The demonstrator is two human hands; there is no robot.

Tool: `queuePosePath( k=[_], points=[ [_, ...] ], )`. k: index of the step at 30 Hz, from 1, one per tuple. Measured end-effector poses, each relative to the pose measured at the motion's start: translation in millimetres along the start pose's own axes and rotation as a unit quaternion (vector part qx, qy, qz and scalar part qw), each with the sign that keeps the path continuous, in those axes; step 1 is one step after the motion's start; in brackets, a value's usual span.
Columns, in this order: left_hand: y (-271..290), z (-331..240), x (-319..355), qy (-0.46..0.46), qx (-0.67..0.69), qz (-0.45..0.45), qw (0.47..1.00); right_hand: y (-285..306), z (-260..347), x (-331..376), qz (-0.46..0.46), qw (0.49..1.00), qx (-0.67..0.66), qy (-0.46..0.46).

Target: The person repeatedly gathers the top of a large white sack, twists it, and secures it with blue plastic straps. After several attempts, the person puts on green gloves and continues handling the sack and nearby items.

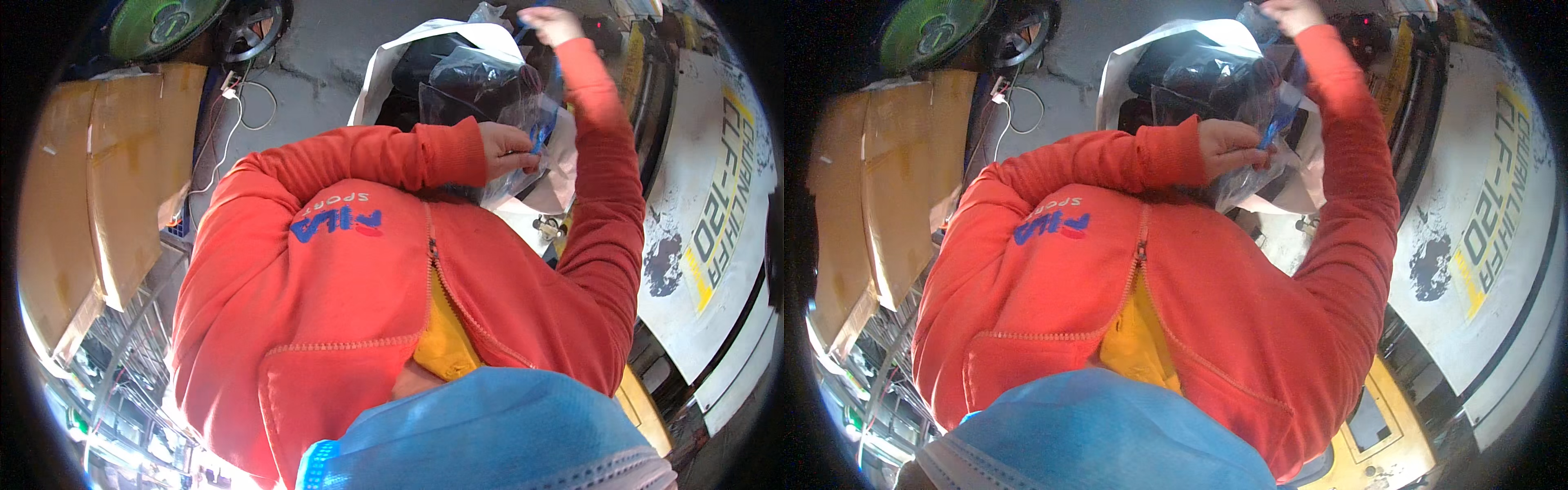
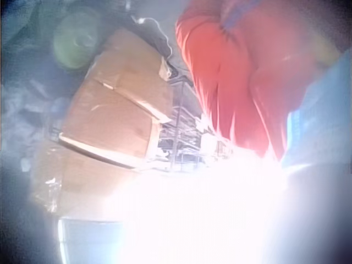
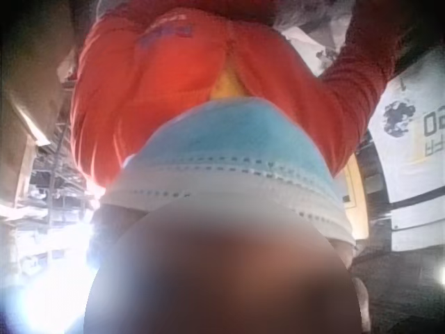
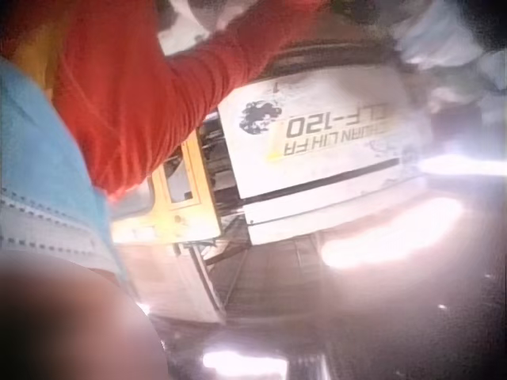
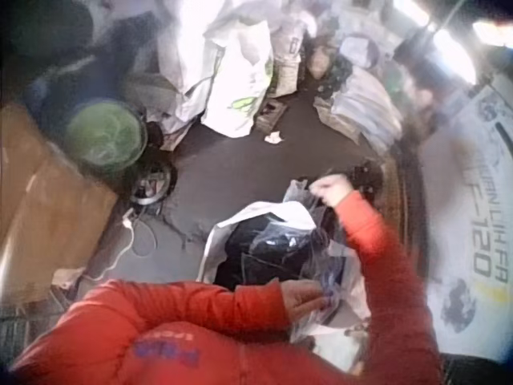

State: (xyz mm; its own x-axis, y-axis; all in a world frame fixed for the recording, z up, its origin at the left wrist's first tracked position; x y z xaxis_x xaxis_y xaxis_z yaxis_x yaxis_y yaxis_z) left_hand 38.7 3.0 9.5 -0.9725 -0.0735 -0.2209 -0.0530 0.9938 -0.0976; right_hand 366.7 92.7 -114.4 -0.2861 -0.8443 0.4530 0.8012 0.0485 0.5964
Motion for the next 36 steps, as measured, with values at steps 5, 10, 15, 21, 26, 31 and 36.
queuePosePath(
  k=[5, 10, 15, 21, 26, 31, 36],
  points=[
    [1.6, 8.7, 3.8, -0.013, 0.003, 0.012, 1.0, -84.7, 51.7, 0.9, 0.185, 0.979, -0.085, 0.005],
    [-1.5, 6.5, 1.5, -0.038, -0.012, 0.004, 0.999, -82.4, 71.3, 17.6, 0.219, 0.976, 0.003, -0.008],
    [-1.0, 5.5, 2.3, -0.046, -0.011, -0.006, 0.999, -83.4, 73.6, 24.0, 0.253, 0.966, -0.056, -0.019],
    [-2.6, 7.3, 0.2, -0.009, -0.006, 0.014, 1.0, -91.2, 96.6, 55.0, 0.244, 0.856, -0.44, -0.123],
    [-4.9, 6.1, -0.1, -0.018, -0.023, 0.017, 0.999, -95.6, 101.0, 57.8, 0.238, 0.879, -0.387, -0.149],
    [-6.4, 7.4, 0.0, -0.009, -0.011, 0.01, 1.0, -88.9, 108.6, 53.6, 0.2, 0.968, -0.145, 0.045],
    [-5.8, 5.7, 1.0, -0.03, -0.005, -0.006, 1.0, -92.1, 121.7, 56.4, 0.092, 0.968, 0.17, 0.157]
  ],
)
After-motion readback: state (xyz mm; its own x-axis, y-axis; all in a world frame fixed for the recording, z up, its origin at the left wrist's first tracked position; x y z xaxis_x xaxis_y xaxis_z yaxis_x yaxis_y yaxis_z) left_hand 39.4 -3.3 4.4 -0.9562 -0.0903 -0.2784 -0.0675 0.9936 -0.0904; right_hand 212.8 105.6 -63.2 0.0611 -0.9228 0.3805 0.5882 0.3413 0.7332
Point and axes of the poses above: each hand's wrist, its own x-axis away from the middle knuckle, its own y-axis out of the back of the hand, z = x × y, the point moved 4 cm from there along -x, towards the middle knuckle, and after that the axes turned 1 degree about y, right-handed, at the moved point
